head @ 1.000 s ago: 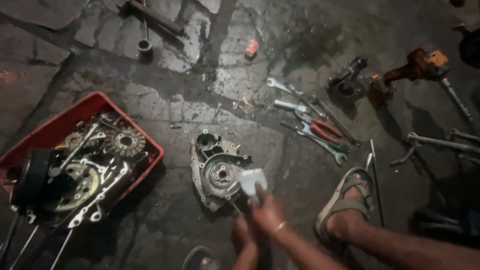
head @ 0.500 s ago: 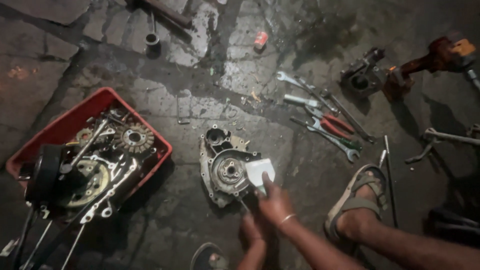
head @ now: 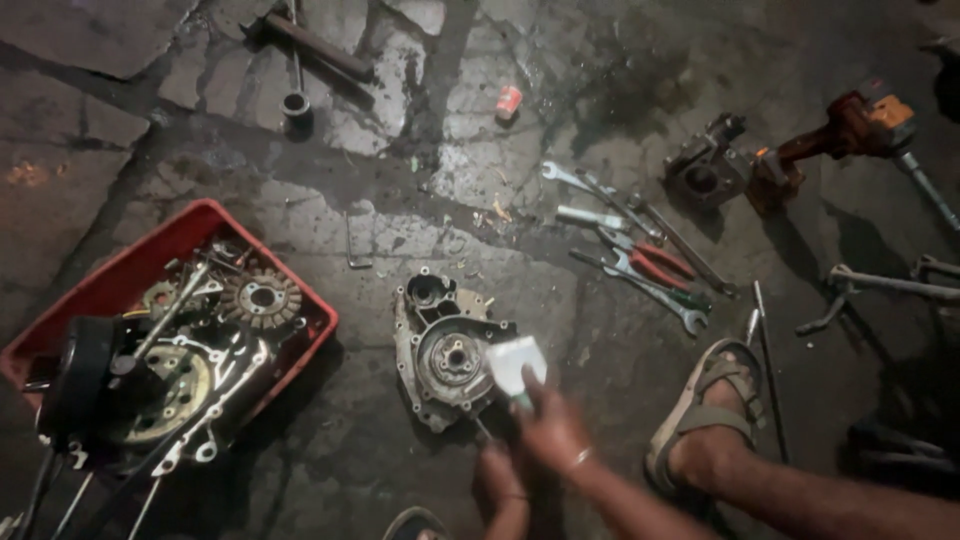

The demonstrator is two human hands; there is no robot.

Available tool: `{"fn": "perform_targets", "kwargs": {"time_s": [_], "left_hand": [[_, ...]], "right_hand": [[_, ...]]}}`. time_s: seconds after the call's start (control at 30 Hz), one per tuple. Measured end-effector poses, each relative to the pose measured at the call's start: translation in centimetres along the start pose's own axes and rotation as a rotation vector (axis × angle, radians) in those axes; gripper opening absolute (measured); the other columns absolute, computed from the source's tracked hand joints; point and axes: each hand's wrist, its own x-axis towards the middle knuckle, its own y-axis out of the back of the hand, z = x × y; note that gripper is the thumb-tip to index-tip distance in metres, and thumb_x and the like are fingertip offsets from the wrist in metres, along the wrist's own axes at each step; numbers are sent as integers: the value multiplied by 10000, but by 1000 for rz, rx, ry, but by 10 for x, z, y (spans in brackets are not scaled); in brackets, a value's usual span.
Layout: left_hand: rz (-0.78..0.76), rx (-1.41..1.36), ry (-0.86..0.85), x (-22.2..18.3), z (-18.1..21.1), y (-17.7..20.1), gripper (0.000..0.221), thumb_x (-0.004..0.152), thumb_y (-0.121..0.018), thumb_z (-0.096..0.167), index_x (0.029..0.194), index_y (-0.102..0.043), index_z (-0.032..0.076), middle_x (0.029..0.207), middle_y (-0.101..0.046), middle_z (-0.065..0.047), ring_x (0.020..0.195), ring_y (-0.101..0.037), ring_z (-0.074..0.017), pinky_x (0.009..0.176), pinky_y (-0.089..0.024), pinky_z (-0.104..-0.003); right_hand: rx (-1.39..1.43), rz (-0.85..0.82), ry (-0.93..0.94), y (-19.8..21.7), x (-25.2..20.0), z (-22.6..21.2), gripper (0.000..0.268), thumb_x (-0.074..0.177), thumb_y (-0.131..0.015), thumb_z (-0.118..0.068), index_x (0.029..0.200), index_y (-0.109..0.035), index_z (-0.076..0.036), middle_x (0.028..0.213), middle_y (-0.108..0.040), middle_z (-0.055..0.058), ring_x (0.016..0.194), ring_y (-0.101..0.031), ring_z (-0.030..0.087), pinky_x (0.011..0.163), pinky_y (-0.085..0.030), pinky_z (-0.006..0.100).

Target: Cleaning and scraping the gasket surface of a motorcycle engine crankcase on a workshop floor.

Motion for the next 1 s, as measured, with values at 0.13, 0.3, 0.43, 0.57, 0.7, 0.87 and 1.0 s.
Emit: {"fn": "perform_targets", "kwargs": {"time_s": [0.13,0.3,0.43,0.57,0.7,0.87,1.0], "left_hand": [[-134,174,74,-38,90,65,359,885,-645,438,830,-754,100,857,-755,-196,800,-726,-374,705,-539,-470],[-17,193,15,-44,66,50,371,749,-725,437,813,-736,72,816,-755,-203,750,-711,-413,682,-552,-488],[-100,239,127,-68,169,108,695,695,-806,690,793,-718,8,812,-756,-229,744,-679,-441,709,-538,-489],[13,148,81,-67,163,104,796,520,-839,712,896,-668,30,780,-769,-194,679,-722,-402,685,-572,-483],[17,261,89,-68,159,105,764,564,-850,751,838,-754,45,886,-762,-198,812,-719,-411,744,-571,-497],[104,300,95,-56,118,75,945,518,-824,772,1085,-568,61,1032,-636,-220,998,-622,-364,875,-502,-437],[487,177,-317,-55,92,60,1360,523,-866,751,1437,-350,-113,1228,-576,-396,1183,-551,-540,994,-460,-548]], "right_hand": [[-137,-124,-118,-6,-14,7,673,878,-727,-250,1500,-473,-224,1320,-647,187,1234,-630,363,1042,-499,399],[-112,-78,-132,-6,32,57,651,884,-694,-248,1504,-497,-219,1320,-683,191,1263,-664,304,1074,-517,353],[68,-136,83,26,67,80,631,904,-703,-200,1484,-474,-97,1471,-569,183,1370,-566,254,1108,-449,358],[-52,-205,37,64,56,67,612,892,-724,-232,1468,-536,-147,1491,-585,104,1380,-568,218,1128,-446,331],[-87,-241,163,70,51,66,623,889,-720,-247,1475,-531,-146,1512,-554,79,1395,-541,214,1143,-422,331],[-188,-313,148,78,51,37,653,902,-676,-307,1530,-499,-303,1363,-652,113,1208,-682,281,1008,-548,376],[-512,-317,276,89,56,26,472,938,-697,-407,1391,-602,-315,1112,-770,165,1016,-739,379,883,-588,462]]}}
